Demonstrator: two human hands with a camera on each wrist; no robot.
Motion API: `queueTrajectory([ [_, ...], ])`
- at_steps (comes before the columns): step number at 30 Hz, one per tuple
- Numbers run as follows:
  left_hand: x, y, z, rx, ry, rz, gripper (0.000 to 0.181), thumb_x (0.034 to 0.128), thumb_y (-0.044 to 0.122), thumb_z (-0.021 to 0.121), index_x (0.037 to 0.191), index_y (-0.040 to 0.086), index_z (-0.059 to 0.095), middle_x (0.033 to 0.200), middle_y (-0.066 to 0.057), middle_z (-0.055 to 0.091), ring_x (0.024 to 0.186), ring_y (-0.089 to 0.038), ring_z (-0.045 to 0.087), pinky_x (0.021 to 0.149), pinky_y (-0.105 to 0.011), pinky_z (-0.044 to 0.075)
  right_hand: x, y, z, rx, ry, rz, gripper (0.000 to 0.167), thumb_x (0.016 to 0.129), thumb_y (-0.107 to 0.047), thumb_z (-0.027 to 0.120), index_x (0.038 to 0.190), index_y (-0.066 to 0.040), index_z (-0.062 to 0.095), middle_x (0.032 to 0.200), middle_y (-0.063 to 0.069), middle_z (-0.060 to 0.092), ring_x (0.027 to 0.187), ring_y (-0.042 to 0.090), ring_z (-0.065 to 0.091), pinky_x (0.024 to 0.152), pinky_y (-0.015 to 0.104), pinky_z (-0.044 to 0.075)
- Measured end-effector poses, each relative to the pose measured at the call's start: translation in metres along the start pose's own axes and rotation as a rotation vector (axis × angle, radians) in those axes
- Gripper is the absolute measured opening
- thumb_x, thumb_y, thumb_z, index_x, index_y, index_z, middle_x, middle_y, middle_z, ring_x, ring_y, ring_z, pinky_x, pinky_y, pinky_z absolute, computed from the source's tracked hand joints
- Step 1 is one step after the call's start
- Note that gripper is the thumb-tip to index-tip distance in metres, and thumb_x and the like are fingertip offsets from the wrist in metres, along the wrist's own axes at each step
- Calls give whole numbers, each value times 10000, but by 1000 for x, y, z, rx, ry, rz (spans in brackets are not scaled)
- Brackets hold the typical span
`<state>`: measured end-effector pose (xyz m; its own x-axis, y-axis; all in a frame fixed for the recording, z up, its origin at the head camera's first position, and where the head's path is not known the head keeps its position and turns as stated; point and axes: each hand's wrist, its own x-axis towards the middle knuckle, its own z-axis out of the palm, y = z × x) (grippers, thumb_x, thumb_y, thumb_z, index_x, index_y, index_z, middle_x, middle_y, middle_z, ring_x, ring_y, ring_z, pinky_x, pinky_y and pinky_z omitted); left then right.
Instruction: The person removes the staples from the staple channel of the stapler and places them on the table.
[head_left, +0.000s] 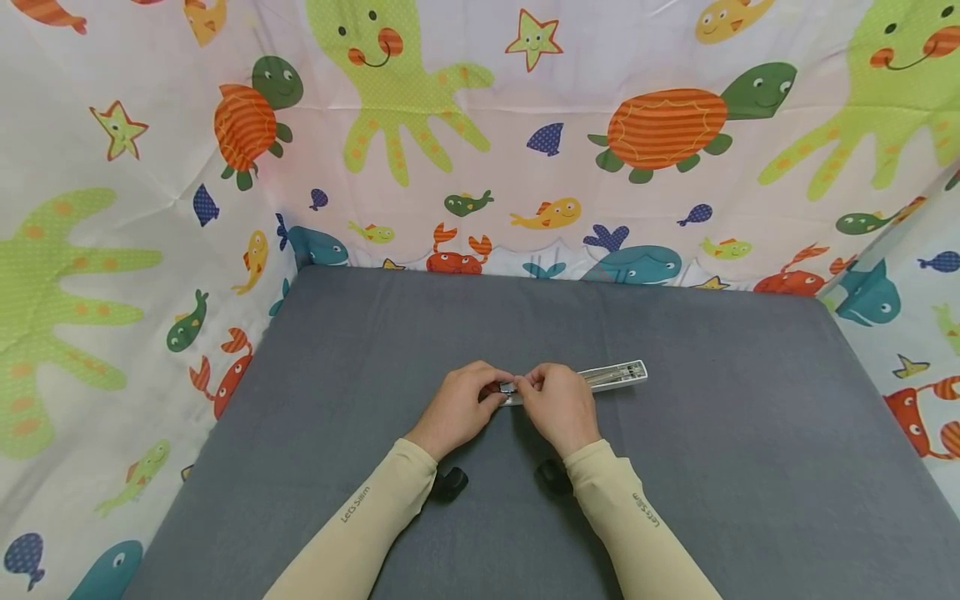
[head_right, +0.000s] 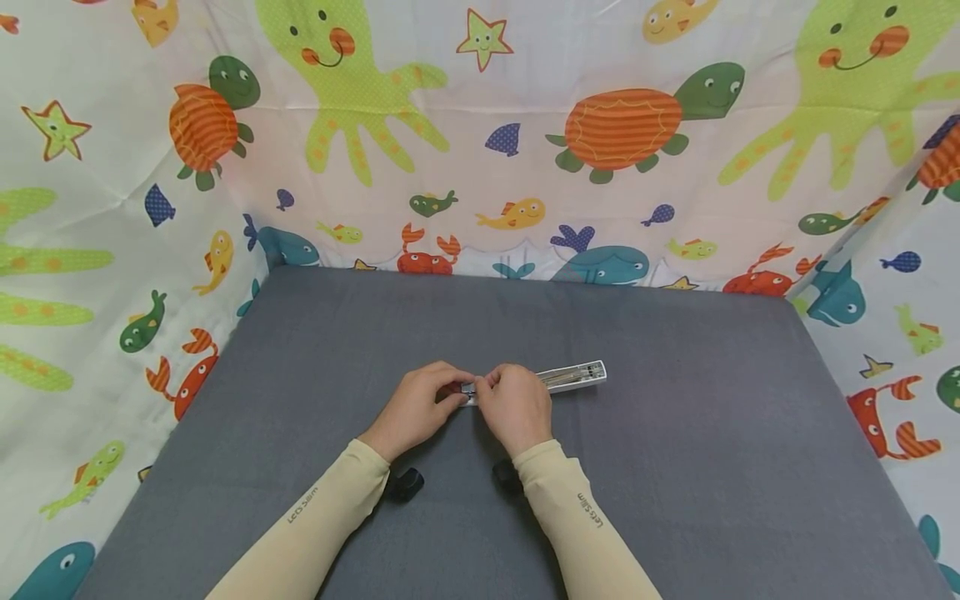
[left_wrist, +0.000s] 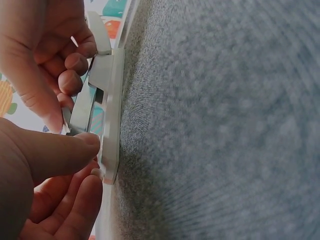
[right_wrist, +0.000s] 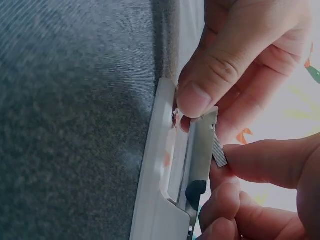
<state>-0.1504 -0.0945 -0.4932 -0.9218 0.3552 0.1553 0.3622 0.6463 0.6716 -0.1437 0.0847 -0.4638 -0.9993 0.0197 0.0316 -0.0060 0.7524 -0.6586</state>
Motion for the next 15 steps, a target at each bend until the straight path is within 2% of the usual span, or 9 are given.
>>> queueTrajectory([
  [9,-1,-3,1,-10,-14,5,276,996,137,764,1269,177,768,1132,0,721,955,-106,671,871,-289,588,2,6,-9,-20,4,-16,236,983,-310,752,839,-126,777,630,-23,629,531,161,530,516,326,415],
  [15,-2,-2,6,1,-21,-25,292,990,133,772,1277,187,768,1136,-2,719,951,-105,663,866,-284,587,-1,15,-34,-38,30,-11,242,989,-311,737,864,-108,781,646,-16,636,560,168,540,539,339,424],
])
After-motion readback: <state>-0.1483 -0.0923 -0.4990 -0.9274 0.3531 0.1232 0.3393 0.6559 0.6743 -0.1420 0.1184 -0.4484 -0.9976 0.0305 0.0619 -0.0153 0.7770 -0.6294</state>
